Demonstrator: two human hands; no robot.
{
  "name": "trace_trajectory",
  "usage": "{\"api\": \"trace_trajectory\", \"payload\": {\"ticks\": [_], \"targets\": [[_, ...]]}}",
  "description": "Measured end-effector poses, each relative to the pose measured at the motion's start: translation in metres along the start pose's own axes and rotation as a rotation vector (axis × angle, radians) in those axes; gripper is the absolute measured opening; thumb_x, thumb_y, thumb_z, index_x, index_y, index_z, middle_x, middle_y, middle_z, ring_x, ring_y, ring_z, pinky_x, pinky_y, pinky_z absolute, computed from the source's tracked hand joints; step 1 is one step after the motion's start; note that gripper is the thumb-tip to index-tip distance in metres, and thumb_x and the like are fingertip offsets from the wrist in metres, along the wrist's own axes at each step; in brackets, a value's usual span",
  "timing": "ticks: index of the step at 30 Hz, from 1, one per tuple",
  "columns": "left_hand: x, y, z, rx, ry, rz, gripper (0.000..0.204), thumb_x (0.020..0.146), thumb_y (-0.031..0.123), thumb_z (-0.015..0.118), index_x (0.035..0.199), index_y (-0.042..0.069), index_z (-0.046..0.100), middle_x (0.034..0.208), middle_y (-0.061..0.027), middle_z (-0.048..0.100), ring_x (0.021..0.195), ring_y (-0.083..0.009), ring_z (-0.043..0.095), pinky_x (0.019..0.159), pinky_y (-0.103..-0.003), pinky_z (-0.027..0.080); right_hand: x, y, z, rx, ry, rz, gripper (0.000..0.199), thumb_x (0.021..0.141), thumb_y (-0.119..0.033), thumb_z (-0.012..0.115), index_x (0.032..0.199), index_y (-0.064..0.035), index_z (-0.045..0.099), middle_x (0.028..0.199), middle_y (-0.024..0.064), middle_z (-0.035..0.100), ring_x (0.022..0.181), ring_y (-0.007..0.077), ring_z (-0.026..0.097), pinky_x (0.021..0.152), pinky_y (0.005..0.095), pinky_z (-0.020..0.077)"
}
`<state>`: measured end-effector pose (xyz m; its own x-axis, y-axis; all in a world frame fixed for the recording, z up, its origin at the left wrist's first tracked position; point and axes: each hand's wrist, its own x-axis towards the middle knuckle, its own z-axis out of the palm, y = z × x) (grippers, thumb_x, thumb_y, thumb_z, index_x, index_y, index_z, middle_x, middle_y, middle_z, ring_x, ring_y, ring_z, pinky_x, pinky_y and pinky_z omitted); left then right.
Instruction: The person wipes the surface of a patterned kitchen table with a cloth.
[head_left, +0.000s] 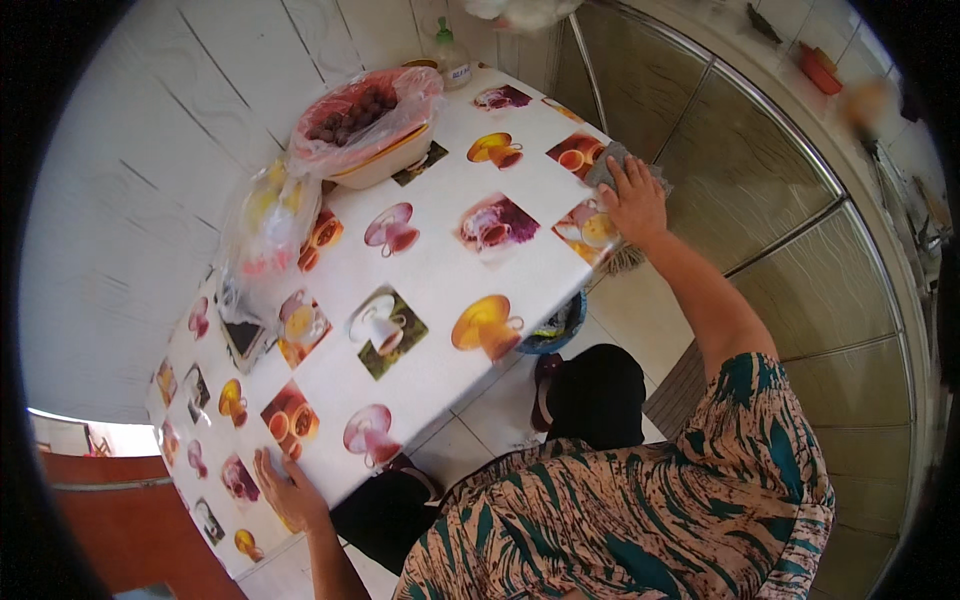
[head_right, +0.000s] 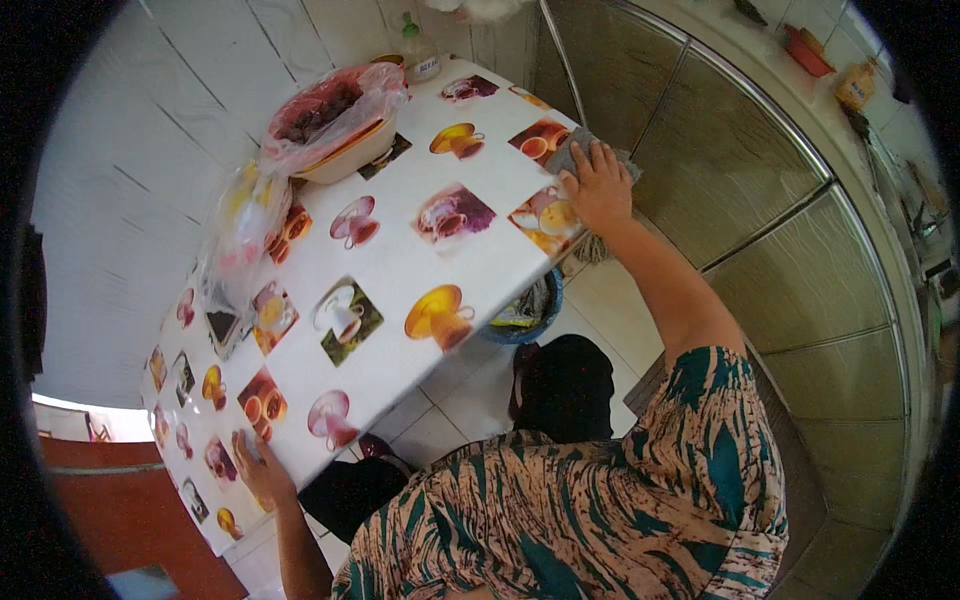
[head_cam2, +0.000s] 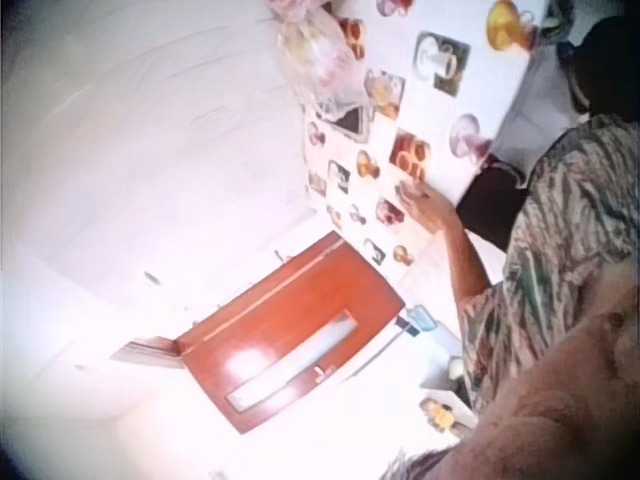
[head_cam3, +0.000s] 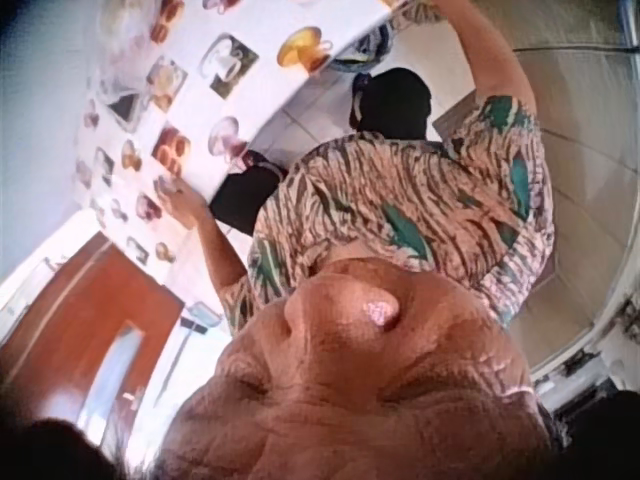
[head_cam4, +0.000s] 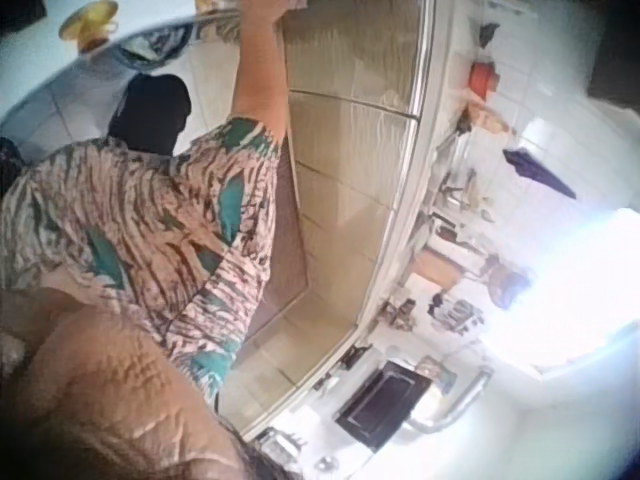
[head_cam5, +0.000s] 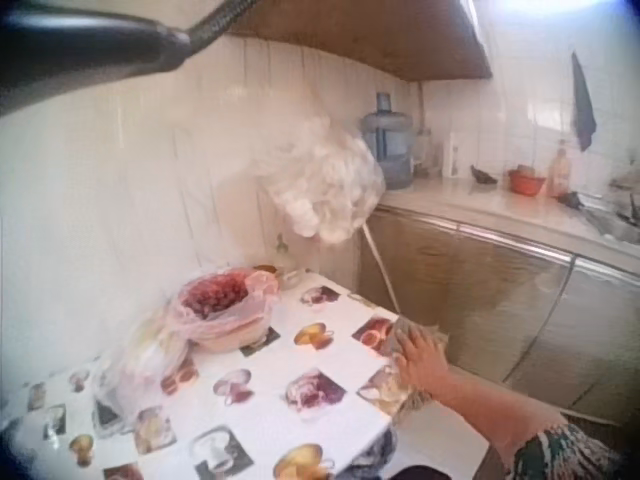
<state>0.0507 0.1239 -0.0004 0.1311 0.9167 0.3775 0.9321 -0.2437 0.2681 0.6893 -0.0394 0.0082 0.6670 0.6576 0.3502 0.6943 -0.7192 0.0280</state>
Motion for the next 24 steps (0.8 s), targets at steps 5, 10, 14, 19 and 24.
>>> {"api": "trace_trajectory", "payload": {"ticks": [5, 10, 14, 19, 24], "targets": [[-0.001, 0.005, -0.001, 0.048, 0.006, 0.004, 0.040, 0.096, 0.026, 0.052, 0.125, -0.001, 0.055, 0.137, -0.0186, 0.052, 0.129, -0.0355, 0.045, 0.108, -0.044, 0.035, -0.068, -0.067, -0.032, 0.181, 0.054, -0.215, 0.059, 0.094, -0.047, 0.049, 0.142, -0.0133, 0.045, 0.147, 0.0174, 0.040, 0.137, 0.0369, 0.035, 0.111, 0.0505, 0.0264], [-0.002, 0.000, 0.002, 0.053, 0.017, -0.001, 0.044, 0.096, 0.030, 0.050, 0.129, 0.000, 0.054, 0.139, -0.0177, 0.050, 0.131, -0.0349, 0.044, 0.108, -0.044, 0.034, -0.145, -0.188, -0.061, 0.477, 0.082, -0.585, 0.061, 0.089, -0.045, 0.056, 0.139, -0.0099, 0.047, 0.146, 0.0191, 0.041, 0.136, 0.0368, 0.036, 0.109, 0.0502, 0.0298], [-0.005, 0.004, 0.002, 0.054, 0.005, -0.024, 0.045, 0.097, 0.031, 0.050, 0.131, 0.001, 0.053, 0.141, -0.0166, 0.049, 0.133, -0.0335, 0.043, 0.109, -0.043, 0.033, -0.206, -0.282, -0.070, 0.659, -0.069, -0.862, 0.061, 0.095, -0.046, 0.048, 0.143, -0.0100, 0.042, 0.152, 0.0195, 0.032, 0.144, 0.0357, 0.023, 0.116, 0.0490, 0.0183], [-0.005, -0.003, 0.000, 0.044, -0.009, -0.015, 0.045, 0.096, 0.031, 0.050, 0.132, 0.003, 0.053, 0.142, -0.0157, 0.048, 0.134, -0.0330, 0.041, 0.110, -0.043, 0.032, -0.228, -0.309, -0.086, 0.713, -0.161, -1.012, 0.060, 0.095, -0.042, 0.049, 0.145, -0.0103, 0.041, 0.154, 0.0177, 0.030, 0.145, 0.0323, 0.023, 0.117, 0.0466, 0.0177], [-0.007, -0.006, 0.003, 0.061, 0.033, 0.003, 0.044, 0.096, 0.031, 0.051, 0.131, 0.003, 0.054, 0.141, -0.0156, 0.050, 0.133, -0.0336, 0.042, 0.110, -0.044, 0.033, -0.159, -0.213, -0.067, 0.614, -0.082, -0.696, 0.053, 0.092, -0.032, 0.055, 0.141, -0.0148, 0.048, 0.149, 0.0131, 0.040, 0.139, 0.0299, 0.035, 0.114, 0.0461, 0.0253]]}}
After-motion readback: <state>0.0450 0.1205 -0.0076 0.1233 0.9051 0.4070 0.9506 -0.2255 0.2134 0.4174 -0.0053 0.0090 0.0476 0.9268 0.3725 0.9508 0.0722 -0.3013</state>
